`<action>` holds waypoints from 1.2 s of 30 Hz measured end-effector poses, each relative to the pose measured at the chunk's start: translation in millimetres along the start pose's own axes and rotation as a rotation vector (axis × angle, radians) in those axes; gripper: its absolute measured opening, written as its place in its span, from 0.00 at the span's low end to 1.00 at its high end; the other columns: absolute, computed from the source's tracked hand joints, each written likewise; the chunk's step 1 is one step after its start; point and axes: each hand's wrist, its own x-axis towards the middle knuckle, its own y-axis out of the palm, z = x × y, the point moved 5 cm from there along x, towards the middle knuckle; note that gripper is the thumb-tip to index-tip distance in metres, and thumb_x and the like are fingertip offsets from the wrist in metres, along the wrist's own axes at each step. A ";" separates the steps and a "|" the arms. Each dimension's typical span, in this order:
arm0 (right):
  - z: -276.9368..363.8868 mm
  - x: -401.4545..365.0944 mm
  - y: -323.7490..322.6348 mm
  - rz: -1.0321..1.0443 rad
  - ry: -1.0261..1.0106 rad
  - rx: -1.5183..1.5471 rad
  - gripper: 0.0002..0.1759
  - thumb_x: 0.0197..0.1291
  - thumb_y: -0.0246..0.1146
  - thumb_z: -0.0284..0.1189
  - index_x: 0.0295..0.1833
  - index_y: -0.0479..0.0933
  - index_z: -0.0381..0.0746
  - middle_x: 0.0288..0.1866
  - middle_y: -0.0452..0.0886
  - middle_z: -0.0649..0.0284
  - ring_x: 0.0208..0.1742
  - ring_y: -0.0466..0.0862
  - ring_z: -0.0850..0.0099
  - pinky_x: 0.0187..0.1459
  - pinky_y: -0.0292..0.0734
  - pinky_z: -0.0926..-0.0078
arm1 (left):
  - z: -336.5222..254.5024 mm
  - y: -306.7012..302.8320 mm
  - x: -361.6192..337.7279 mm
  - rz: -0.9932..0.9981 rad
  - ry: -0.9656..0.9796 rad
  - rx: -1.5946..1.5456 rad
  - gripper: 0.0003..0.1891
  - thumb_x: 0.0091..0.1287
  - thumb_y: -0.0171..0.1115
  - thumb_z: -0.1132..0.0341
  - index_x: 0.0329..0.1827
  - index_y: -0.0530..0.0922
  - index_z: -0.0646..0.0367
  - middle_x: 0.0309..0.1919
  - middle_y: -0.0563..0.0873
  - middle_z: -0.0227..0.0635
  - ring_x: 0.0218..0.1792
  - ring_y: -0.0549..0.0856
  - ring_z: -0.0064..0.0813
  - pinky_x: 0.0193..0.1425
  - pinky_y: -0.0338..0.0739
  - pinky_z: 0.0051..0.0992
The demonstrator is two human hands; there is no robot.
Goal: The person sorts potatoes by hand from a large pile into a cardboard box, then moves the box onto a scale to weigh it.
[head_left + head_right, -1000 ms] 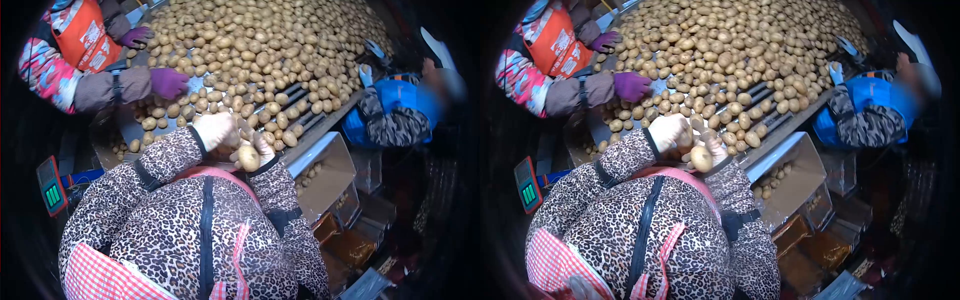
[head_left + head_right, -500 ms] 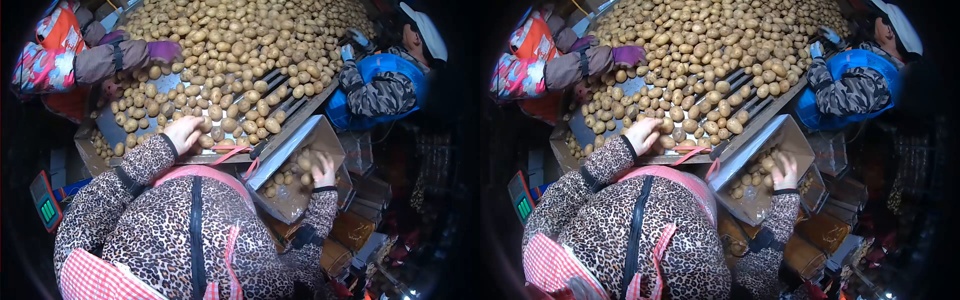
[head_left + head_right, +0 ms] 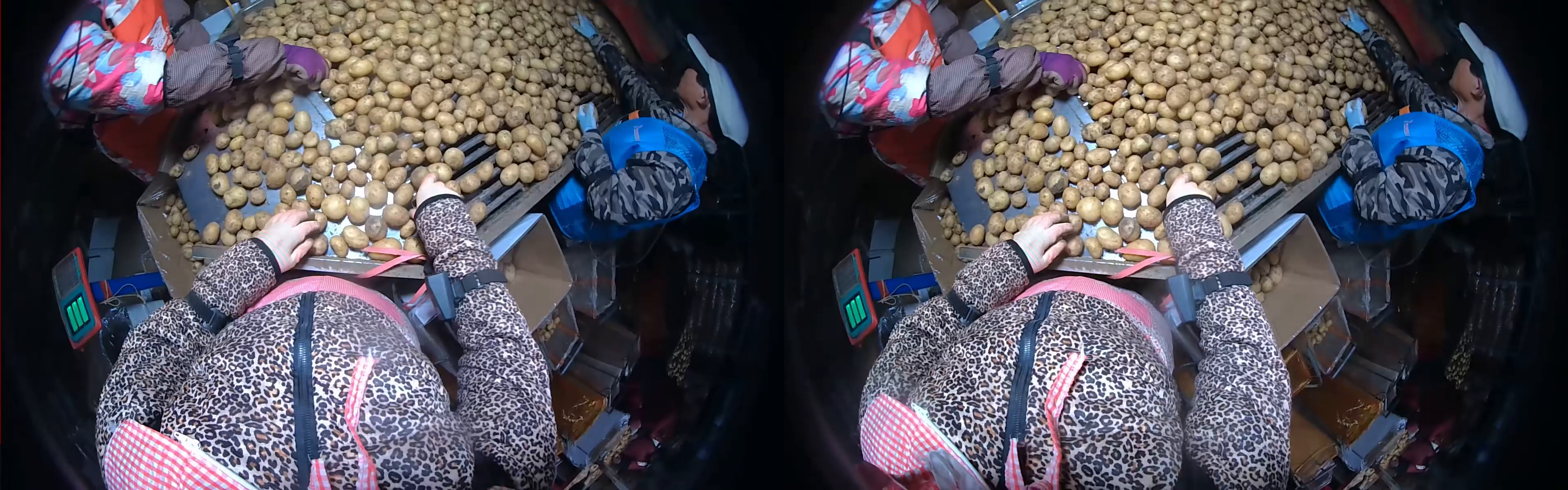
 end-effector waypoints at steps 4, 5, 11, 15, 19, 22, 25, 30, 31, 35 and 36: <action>3.0 1.2 -0.9 -0.013 0.019 0.074 0.32 0.52 0.68 0.43 0.57 0.72 0.32 0.53 0.81 0.46 0.56 0.82 0.56 0.56 0.78 0.60 | 11.3 -6.9 -14.5 -0.040 -0.074 -0.035 0.18 0.63 0.58 0.65 0.56 0.75 0.57 0.53 0.76 0.46 0.56 0.75 0.49 0.61 0.70 0.42; 0.3 -11.5 -13.9 -0.055 -0.004 0.164 0.29 0.53 0.66 0.43 0.54 0.75 0.32 0.51 0.82 0.47 0.54 0.83 0.58 0.53 0.79 0.61 | 13.3 -8.4 -17.7 -0.045 -0.091 -0.059 0.17 0.63 0.58 0.65 0.55 0.76 0.58 0.52 0.76 0.46 0.55 0.75 0.49 0.61 0.70 0.42; -60.5 -33.6 42.9 0.273 -0.090 2.257 0.24 0.57 0.64 0.43 0.54 0.76 0.39 0.47 0.83 0.61 0.35 0.84 0.67 0.27 0.78 0.65 | 24.0 -6.4 -11.1 0.022 -0.124 -0.196 0.17 0.64 0.55 0.68 0.55 0.75 0.61 0.53 0.77 0.49 0.59 0.74 0.50 0.65 0.68 0.40; -26.5 -134.8 -14.6 0.604 -0.576 2.732 0.28 0.61 0.60 0.39 0.67 0.70 0.43 0.53 0.80 0.53 0.50 0.82 0.56 0.44 0.83 0.48 | 6.7 -2.8 11.5 0.067 -0.003 -0.176 0.15 0.65 0.55 0.67 0.54 0.76 0.60 0.53 0.77 0.48 0.57 0.75 0.48 0.63 0.69 0.40; -49.1 -155.8 13.0 0.224 -0.429 2.722 0.27 0.68 0.56 0.41 0.69 0.65 0.44 0.54 0.78 0.54 0.35 0.84 0.64 0.25 0.82 0.71 | -14.6 6.8 35.0 0.130 0.125 -0.185 0.16 0.65 0.55 0.68 0.55 0.76 0.59 0.52 0.77 0.49 0.57 0.76 0.49 0.62 0.70 0.39; -67.5 -173.9 50.8 0.053 -0.051 2.784 0.28 0.59 0.66 0.47 0.56 0.74 0.39 0.35 0.81 0.52 0.18 0.74 0.75 0.14 0.64 0.87 | -42.2 -1.2 53.6 0.061 0.273 -0.151 0.12 0.65 0.55 0.68 0.50 0.78 0.59 0.46 0.81 0.44 0.51 0.79 0.46 0.56 0.74 0.39; -63.7 -197.7 61.3 0.090 -0.087 2.760 0.24 0.65 0.56 0.54 0.52 0.75 0.45 0.29 0.80 0.59 0.14 0.71 0.74 0.10 0.60 0.84 | -110.2 -37.1 78.2 0.072 0.328 -0.314 0.09 0.66 0.55 0.70 0.46 0.79 0.61 0.39 0.82 0.44 0.43 0.83 0.41 0.49 0.77 0.33; -33.6 -214.1 51.7 -0.302 0.009 2.422 0.28 0.68 0.51 0.56 0.56 0.73 0.44 0.30 0.79 0.68 0.19 0.73 0.79 0.15 0.65 0.85 | -209.0 -28.0 106.2 0.393 0.178 -0.865 0.14 0.67 0.60 0.60 0.45 0.72 0.62 0.34 0.82 0.40 0.37 0.83 0.30 0.42 0.77 0.29; -34.6 -216.7 54.0 -0.360 0.065 2.305 0.26 0.71 0.49 0.53 0.58 0.72 0.43 0.37 0.80 0.67 0.28 0.78 0.79 0.25 0.73 0.84 | -211.6 -20.5 108.4 0.414 0.134 -1.043 0.12 0.68 0.59 0.61 0.44 0.71 0.61 0.31 0.81 0.36 0.35 0.82 0.28 0.40 0.77 0.27; -41.5 -238.1 36.1 -0.897 0.106 1.912 0.19 0.72 0.49 0.47 0.52 0.73 0.44 0.33 0.78 0.68 0.20 0.68 0.83 0.18 0.62 0.84 | -218.2 7.5 110.1 0.501 -0.010 -1.246 0.10 0.72 0.55 0.61 0.43 0.70 0.59 0.24 0.76 0.27 0.24 0.76 0.19 0.32 0.73 0.20; -41.5 -236.8 35.6 -0.963 0.074 1.964 0.18 0.71 0.50 0.47 0.51 0.73 0.45 0.31 0.77 0.68 0.20 0.68 0.83 0.18 0.62 0.85 | -221.4 5.7 108.4 0.559 -0.071 -1.228 0.11 0.72 0.56 0.60 0.43 0.70 0.59 0.23 0.76 0.27 0.23 0.75 0.18 0.31 0.73 0.19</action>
